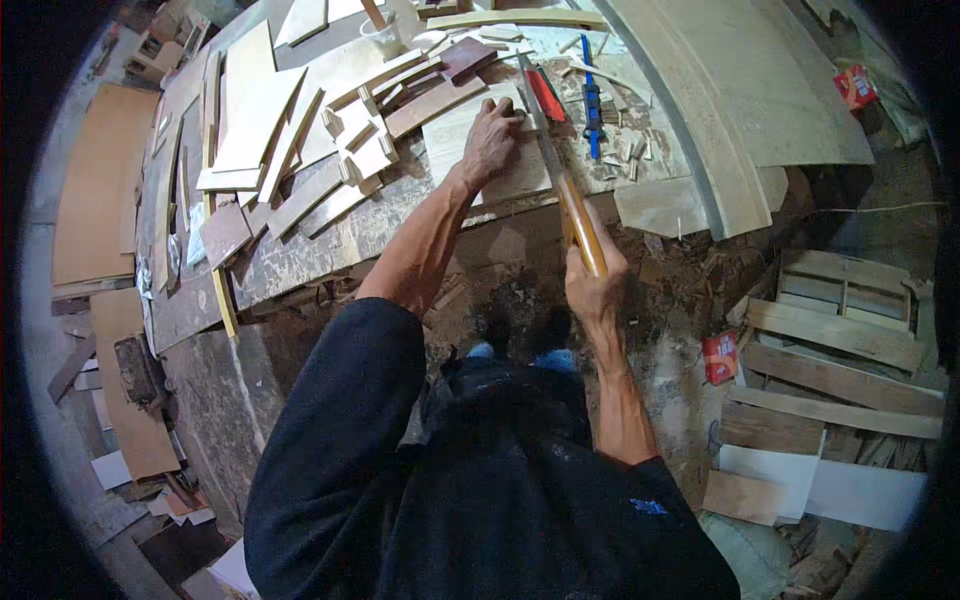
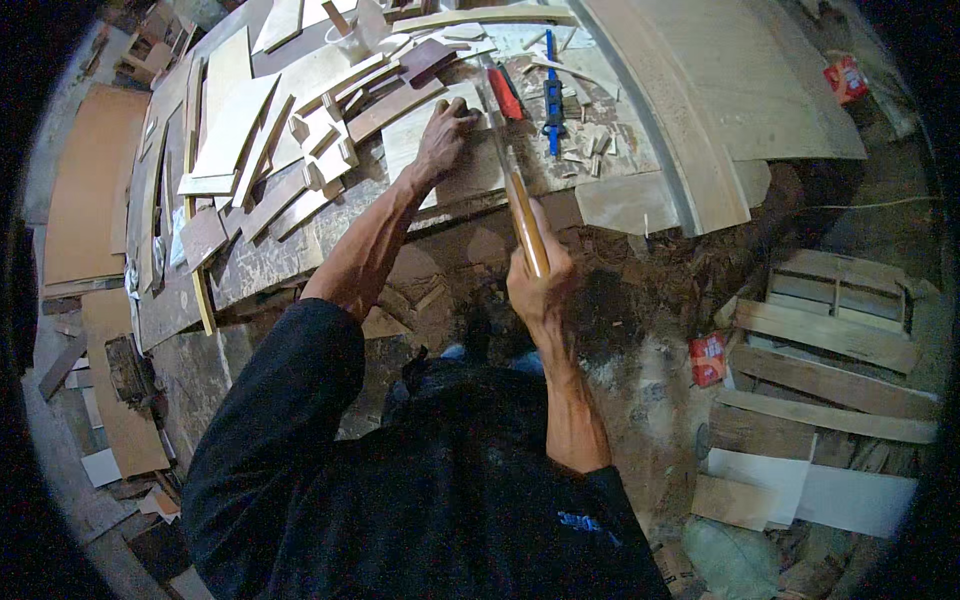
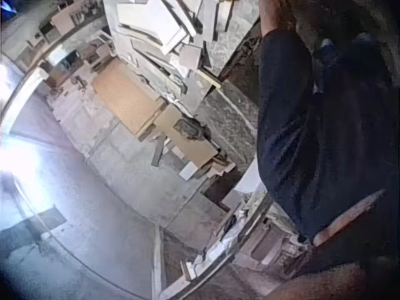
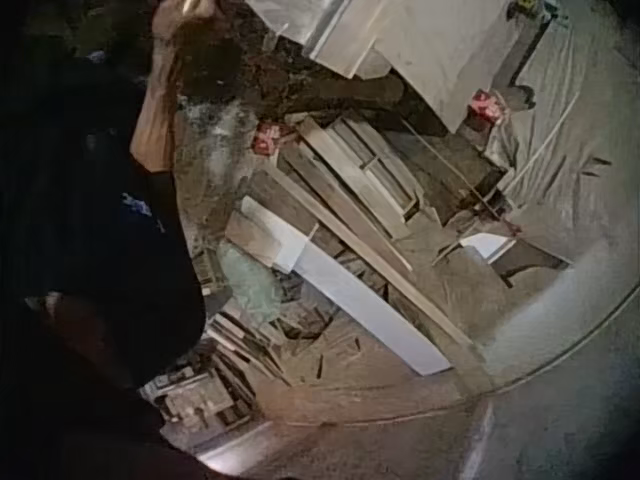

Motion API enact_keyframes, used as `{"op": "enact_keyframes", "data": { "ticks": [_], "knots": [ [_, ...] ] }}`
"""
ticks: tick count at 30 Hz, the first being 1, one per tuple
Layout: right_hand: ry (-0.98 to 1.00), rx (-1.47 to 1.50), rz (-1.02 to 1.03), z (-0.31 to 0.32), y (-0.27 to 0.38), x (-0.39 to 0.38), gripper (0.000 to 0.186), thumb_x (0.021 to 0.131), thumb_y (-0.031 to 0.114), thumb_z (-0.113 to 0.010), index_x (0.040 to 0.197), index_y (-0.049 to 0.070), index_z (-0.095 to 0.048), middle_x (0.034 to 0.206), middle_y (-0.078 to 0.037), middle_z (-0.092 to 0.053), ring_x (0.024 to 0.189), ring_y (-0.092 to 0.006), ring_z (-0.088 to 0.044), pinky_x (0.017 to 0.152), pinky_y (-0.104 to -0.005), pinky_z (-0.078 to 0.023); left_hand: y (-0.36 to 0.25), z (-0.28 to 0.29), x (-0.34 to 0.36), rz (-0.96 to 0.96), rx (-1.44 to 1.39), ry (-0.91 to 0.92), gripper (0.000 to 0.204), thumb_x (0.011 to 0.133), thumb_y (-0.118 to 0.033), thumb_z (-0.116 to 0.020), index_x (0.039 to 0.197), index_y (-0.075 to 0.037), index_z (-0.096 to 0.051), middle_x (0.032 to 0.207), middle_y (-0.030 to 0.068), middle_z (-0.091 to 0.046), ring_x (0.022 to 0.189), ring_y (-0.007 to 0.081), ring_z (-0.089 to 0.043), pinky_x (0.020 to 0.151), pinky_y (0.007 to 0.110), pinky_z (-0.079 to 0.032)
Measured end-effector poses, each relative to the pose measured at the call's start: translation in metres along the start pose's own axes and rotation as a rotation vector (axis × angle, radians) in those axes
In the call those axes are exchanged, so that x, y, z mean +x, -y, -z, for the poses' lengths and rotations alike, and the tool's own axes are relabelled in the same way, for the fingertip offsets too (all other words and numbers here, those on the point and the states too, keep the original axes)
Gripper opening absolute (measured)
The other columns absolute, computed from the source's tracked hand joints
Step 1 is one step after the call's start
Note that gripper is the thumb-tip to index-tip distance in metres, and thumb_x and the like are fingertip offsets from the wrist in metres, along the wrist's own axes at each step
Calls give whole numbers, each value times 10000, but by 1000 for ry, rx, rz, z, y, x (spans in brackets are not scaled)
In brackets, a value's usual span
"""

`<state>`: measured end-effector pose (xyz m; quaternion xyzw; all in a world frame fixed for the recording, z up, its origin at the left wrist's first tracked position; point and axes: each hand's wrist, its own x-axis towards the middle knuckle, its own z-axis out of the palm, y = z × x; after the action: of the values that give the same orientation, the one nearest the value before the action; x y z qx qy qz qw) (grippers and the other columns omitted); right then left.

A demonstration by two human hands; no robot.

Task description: The person is using a hand saw to cut a small piece of wood on a workbench.

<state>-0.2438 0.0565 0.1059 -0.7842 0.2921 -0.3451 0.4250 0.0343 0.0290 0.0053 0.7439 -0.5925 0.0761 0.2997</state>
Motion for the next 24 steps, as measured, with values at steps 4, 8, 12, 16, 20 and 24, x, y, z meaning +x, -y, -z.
{"op": "enact_keyframes", "data": {
  "ticks": [4, 8, 12, 16, 20, 24],
  "knots": [
    [12, -6, -102, -6, -24, 7, 520, 797, -42, -517, 1315, 5, -512, 1175, -206, -623, 1048, -282, -629, 886, -337, -489, -7, 1, 4, 45, -18, -8, 300, 646, -69, -547, 913, -56, -684, 984, 132, -519, 920, 343, -465, 842, 396, -436],
    [-8, 59, 20, 7, -3, -28, 532, 784, -80, -497, 1309, -1, -516, 1219, -190, -611, 1118, -285, -604, 917, -345, -479, -12, 15, 0, 87, 42, 94, 427, 651, -7, -502, 1047, -68, -648, 1018, 130, -492, 950, 341, -455, 858, 407, -441],
    [-44, -55, 52, 10, -11, -39, 553, 796, -90, -490, 1341, 9, -490, 1156, -221, -619, 1038, -280, -643, 821, -341, -530, -4, 19, 0, 20, -21, 69, 440, 638, -18, -485, 1047, -50, -643, 1002, 140, -495, 942, 347, -444, 861, 415, -430],
    [-23, -53, -66, 1, -23, -4, 534, 786, -43, -521, 1317, 11, -519, 911, -216, -641, 763, -265, -656, 656, -362, -521, -9, 13, 3, -5, -51, 58, 394, 671, -28, -487, 1028, -44, -653, 1017, 142, -501, 916, 361, -466, 839, 421, -430],
    [-56, 32, 0, -11, -25, -4, 559, 756, -57, -535, 1305, 48, -543, 1094, -181, -663, 949, -231, -656, 786, -325, -515, -2, 5, -3, 81, 57, 18, 337, 688, -84, -579, 1015, -86, -662, 1016, 166, -488, 931, 348, -478, 825, 415, -432],
    [-74, 32, 3, -10, -25, -8, 566, 777, -85, -525, 1328, 43, -510, 1198, -197, -613, 1062, -273, -627, 867, -338, -501, -5, 5, 13, 207, -155, 75, 208, 841, -188, -576, 993, -88, -678, 894, 186, -621, 896, 351, -553, 826, 433, -435]
  ]
}}
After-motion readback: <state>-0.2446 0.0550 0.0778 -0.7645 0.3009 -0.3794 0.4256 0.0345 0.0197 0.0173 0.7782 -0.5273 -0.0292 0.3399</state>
